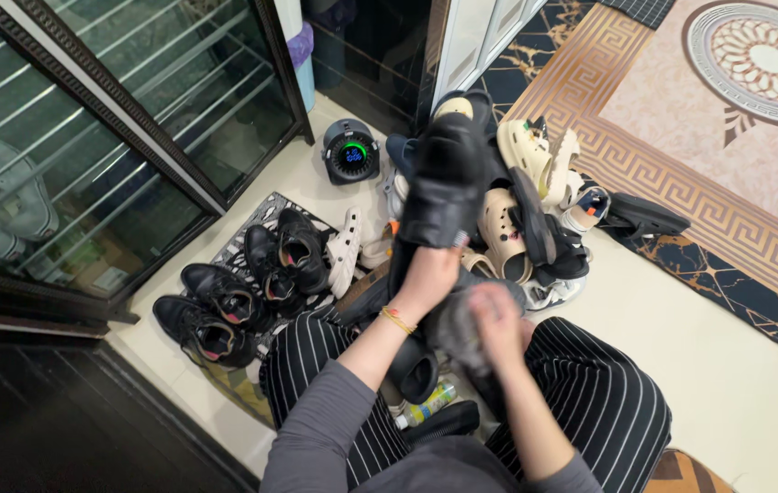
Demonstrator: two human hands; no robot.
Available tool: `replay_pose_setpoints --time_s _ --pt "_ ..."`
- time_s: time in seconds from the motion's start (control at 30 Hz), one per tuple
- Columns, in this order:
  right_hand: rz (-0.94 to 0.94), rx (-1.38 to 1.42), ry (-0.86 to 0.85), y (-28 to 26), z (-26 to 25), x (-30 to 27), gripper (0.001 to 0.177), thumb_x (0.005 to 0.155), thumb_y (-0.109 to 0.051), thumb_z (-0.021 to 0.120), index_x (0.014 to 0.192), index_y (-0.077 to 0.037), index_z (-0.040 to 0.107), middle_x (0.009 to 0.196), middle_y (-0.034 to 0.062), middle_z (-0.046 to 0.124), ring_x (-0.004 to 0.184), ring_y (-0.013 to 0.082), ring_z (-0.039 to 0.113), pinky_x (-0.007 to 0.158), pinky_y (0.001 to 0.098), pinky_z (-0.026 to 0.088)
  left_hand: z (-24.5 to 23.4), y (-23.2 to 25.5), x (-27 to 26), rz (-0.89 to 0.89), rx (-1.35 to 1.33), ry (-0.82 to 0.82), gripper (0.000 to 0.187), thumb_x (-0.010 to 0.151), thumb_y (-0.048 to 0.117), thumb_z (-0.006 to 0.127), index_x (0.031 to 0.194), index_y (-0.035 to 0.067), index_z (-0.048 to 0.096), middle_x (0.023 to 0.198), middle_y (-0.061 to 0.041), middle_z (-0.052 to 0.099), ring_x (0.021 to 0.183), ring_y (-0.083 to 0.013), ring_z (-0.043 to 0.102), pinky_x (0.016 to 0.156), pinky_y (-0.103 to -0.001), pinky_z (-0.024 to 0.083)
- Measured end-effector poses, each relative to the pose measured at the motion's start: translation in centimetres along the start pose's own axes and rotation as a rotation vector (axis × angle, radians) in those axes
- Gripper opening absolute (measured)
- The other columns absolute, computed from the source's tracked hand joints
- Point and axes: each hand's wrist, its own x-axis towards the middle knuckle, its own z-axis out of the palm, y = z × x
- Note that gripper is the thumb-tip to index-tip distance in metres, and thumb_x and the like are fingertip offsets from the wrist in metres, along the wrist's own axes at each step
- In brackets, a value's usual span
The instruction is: The person sits on the floor and cleans a pair of black shoes using a spray bottle and a yellow cloth. They spray the shoes and wipe them repeatedly, handling them one at a time.
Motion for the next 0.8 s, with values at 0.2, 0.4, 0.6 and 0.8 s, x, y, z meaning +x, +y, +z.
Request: replay_pose_setpoints --time_s 0.2,0.4,0.6,0.8 --pt "-0.450 -0.400 0.170 -4.2 -2.8 5.1 0.115 0.066 -0.058 0.087 0.149 0.005 0.039 0.143 0.0279 0.042 0.129 0.0458 0.047 0.111 0.0488 0.040 4.3 -2.6 -4.5 0.249 0.485 -0.226 0.054 0.089 0.014 0.054 0.141 0.002 0.054 0.144 -0.023 0.057 0.135 -0.0393 0.050 0.114 -0.049 0.035" --pt "-0.240 -0.643 0.039 -5.9 -2.1 4.5 0.084 0.067 -0.039 0.090 0.141 -0.014 0.058 0.136 0.0341 0.045 0.109 0.0510 0.061 0.087 0.0495 0.056 8.3 -5.9 -6.8 0.317 1.006 -0.503 0.042 0.103 0.018 0.049 0.140 -0.001 0.057 0.143 -0.015 0.063 0.134 -0.0282 0.056 0.118 -0.042 0.036" --pt "-0.365 -0.644 0.233 -0.6 -3.0 6.6 0.035 0.085 -0.011 0.077 0.119 -0.010 0.072 0.131 0.0270 0.062 0.117 0.0437 0.064 0.098 0.0471 0.055 4.0 2.2 -5.1 0.502 1.096 -0.471 0.045 0.095 0.023 0.059 0.135 0.002 0.059 0.144 -0.013 0.060 0.140 -0.0280 0.055 0.122 -0.048 0.035" --pt "-0.529 -0.471 0.479 3.3 -5.7 6.9 0.025 0.081 0.002 0.079 0.103 -0.007 0.070 0.118 0.0217 0.064 0.109 0.0408 0.065 0.098 0.0458 0.054 -1.1 5.3 -0.8 -0.048 0.351 0.027 0.085 0.080 0.026 0.082 0.146 0.010 0.031 0.146 -0.023 0.040 0.136 -0.0418 0.043 0.112 -0.055 0.032"
